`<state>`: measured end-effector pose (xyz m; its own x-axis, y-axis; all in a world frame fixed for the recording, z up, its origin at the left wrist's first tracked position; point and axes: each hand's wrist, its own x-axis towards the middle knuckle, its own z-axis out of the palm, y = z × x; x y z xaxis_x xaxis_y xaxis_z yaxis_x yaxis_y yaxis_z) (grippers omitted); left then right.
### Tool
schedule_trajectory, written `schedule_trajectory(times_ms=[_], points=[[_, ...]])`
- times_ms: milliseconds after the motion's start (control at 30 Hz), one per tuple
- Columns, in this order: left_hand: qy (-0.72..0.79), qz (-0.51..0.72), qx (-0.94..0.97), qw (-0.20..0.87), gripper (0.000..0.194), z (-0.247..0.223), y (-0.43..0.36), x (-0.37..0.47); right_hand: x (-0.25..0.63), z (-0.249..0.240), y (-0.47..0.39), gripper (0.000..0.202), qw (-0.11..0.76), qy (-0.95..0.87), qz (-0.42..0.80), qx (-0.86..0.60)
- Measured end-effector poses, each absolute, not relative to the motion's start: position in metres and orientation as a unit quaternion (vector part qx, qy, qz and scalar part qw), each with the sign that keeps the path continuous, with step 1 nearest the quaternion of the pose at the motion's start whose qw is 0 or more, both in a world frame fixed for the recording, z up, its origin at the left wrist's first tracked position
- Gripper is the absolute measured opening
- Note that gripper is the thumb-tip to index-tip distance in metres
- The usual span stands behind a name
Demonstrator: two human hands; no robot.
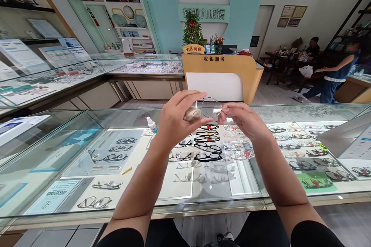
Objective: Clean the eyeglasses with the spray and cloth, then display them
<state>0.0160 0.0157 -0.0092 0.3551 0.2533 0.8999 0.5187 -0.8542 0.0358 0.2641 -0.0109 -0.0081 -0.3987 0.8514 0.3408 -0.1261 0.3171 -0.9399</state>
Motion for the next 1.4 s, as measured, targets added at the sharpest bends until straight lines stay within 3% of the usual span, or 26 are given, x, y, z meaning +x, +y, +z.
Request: schedule_trajectory(times_ms=[300,433,533,667,767,967,1400], points=[[-0.201,-0.551,-0.798,0.138,0.056,-0.012,0.017,0.022,0.264,-0.001,-0.022,0.047,0.489,-0.718,0.385,-0.312],[-0.193,-0.587,-0.774,0.134,0.053,-0.012,0.015,0.021,0.268,-0.002,-0.029,0.038,0.531,-0.714,0.335,-0.310],[-0.224,-0.630,-0.731,0.137,0.051,-0.010,0.012,0.020,0.271,-0.004,-0.033,0.032,0.590,-0.706,0.235,-0.314],[-0.272,-0.678,-0.677,0.094,0.049,-0.009,0.007,0.019,0.266,-0.006,-0.037,0.050,0.622,-0.699,0.084,-0.342],[-0.296,-0.690,-0.658,0.055,0.047,-0.010,0.004,0.021,0.257,-0.008,-0.037,0.050,0.623,-0.694,0.030,-0.359],[-0.312,-0.690,-0.653,0.005,0.052,-0.013,0.001,0.027,0.249,-0.010,-0.036,0.038,0.647,-0.660,0.021,-0.381],[-0.322,-0.684,-0.653,-0.051,0.053,-0.016,0.004,0.033,0.252,-0.008,-0.035,0.041,0.646,-0.654,0.066,-0.388]])
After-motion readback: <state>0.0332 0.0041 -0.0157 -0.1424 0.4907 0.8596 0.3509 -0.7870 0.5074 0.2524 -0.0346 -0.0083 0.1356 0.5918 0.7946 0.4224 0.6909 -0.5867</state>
